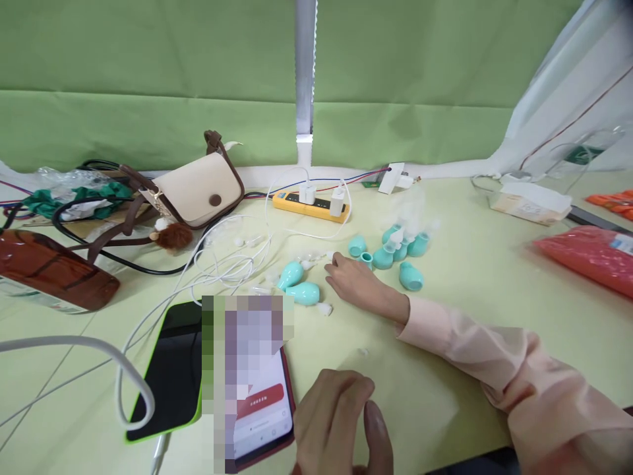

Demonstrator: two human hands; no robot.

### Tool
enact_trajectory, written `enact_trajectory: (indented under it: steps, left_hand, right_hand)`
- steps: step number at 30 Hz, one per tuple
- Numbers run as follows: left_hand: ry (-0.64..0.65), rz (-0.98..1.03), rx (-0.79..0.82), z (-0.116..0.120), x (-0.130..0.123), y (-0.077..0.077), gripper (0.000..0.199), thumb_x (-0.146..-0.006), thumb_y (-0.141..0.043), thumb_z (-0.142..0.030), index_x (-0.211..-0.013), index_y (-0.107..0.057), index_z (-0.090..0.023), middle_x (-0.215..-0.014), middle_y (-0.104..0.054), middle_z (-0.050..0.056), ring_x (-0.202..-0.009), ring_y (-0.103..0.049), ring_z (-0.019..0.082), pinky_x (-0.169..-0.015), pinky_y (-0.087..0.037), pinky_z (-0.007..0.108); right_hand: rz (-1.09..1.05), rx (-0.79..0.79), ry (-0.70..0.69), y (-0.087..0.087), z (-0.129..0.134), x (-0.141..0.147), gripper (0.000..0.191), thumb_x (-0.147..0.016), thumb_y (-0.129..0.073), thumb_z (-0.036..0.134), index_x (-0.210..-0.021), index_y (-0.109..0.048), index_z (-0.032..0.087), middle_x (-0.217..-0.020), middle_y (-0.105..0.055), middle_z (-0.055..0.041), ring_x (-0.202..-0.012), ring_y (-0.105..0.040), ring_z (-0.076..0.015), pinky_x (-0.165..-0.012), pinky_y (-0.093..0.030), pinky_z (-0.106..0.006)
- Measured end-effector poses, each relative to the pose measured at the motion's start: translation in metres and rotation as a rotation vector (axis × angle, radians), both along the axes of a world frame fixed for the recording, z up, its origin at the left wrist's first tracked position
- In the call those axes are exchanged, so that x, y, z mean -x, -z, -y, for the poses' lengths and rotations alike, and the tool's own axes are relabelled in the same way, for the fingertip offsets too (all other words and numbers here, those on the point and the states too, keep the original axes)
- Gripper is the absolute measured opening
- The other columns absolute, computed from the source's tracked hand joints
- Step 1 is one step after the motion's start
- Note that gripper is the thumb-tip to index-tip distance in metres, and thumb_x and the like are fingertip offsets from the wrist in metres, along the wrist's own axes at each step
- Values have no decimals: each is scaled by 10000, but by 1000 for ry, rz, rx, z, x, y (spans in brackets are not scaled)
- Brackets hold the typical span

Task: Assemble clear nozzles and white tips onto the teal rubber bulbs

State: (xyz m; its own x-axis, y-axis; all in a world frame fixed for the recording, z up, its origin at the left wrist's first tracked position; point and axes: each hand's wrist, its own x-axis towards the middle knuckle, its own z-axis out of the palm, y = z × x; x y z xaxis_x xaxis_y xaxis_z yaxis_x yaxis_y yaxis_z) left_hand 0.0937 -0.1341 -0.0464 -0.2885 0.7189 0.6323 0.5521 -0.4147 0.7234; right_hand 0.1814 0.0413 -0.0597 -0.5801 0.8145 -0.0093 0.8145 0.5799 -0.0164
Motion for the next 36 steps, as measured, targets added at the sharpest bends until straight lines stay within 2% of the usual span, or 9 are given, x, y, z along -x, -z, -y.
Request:
enact_trajectory:
  steps: [3, 9, 13, 19, 22, 25, 28, 31, 36]
  left_hand:
    - [-22, -21, 1, -1, 0, 0, 230, -750, -450, -9, -815, -556, -203, -674, -618, 15, -612, -607, 128, -541, -447, 245]
    - [-28, -37, 77, -3, 4, 7, 241, -775, -462, -46, -944, -548, -196, -679, -612, 3, -537, -567, 114, -534, -452, 239]
    - [25, -148, 88, -7, 8, 14, 282, -780, -455, -61, -1029, -524, -174, -673, -598, 9, -502, -541, 117, -479, -429, 233]
    - [20, -258, 66, -8, 7, 18, 240, -757, -456, -68, -949, -543, -183, -618, -585, 10, -474, -554, 136, -426, -400, 248]
    - [-4, -296, 82, -7, 6, 16, 236, -747, -461, -68, -928, -547, -193, -619, -595, 9, -475, -564, 140, -440, -419, 258]
    - [-18, -314, 94, -6, 6, 15, 235, -748, -465, -68, -927, -546, -196, -631, -604, 11, -484, -574, 145, -454, -433, 267]
    - [-18, -324, 87, -5, 6, 16, 237, -746, -474, -58, -936, -542, -184, -648, -610, 16, -483, -571, 147, -454, -428, 274]
    - [-8, -319, 83, -5, 6, 17, 241, -744, -464, -47, -933, -537, -176, -627, -599, 19, -482, -561, 156, -437, -415, 278]
    - [-41, -266, 97, -3, 2, 15, 254, -723, -467, -31, -904, -550, -188, -638, -604, 21, -523, -570, 164, -476, -426, 289]
  right_hand:
    - [-47, 34, -33, -4, 0, -3, 227, -887, -499, 277, -1046, -544, 121, -1026, -568, -69, -860, -576, -158, -733, -502, -340]
    - [-279, 145, -279, -42, 21, -10, 141, -810, -464, 123, -939, -514, 152, -948, -575, -40, -723, -554, -85, -613, -456, -187]
    - [-276, 180, -386, -33, 33, -18, 176, -716, -500, 82, -872, -534, 156, -846, -585, -27, -649, -526, -100, -556, -405, -210]
    - [-175, 77, -290, -12, 22, -31, 157, -796, -443, 109, -850, -590, 119, -840, -591, -97, -612, -529, -151, -565, -388, -281]
    - [-165, 21, -258, -23, 9, -21, 235, -848, -411, 128, -1027, -563, 128, -1092, -558, -140, -824, -577, -192, -702, -443, -324]
    - [-123, -26, -229, -30, -7, 0, 389, -840, -400, 54, -1214, -458, 145, -1338, -380, -161, -1119, -466, -256, -836, -434, -381]
    - [-51, -31, -175, -25, -21, 19, 378, -852, -437, 60, -1224, -443, 127, -1227, -482, -149, -1064, -505, -245, -804, -468, -388]
    - [-6, -26, -96, -17, -28, 30, 285, -888, -495, 242, -1150, -494, 131, -1063, -562, -80, -907, -574, -180, -759, -501, -365]
    - [-45, -36, -36, -17, -25, 32, 281, -886, -502, 299, -1105, -521, 125, -1053, -563, -77, -905, -573, -175, -777, -493, -372]
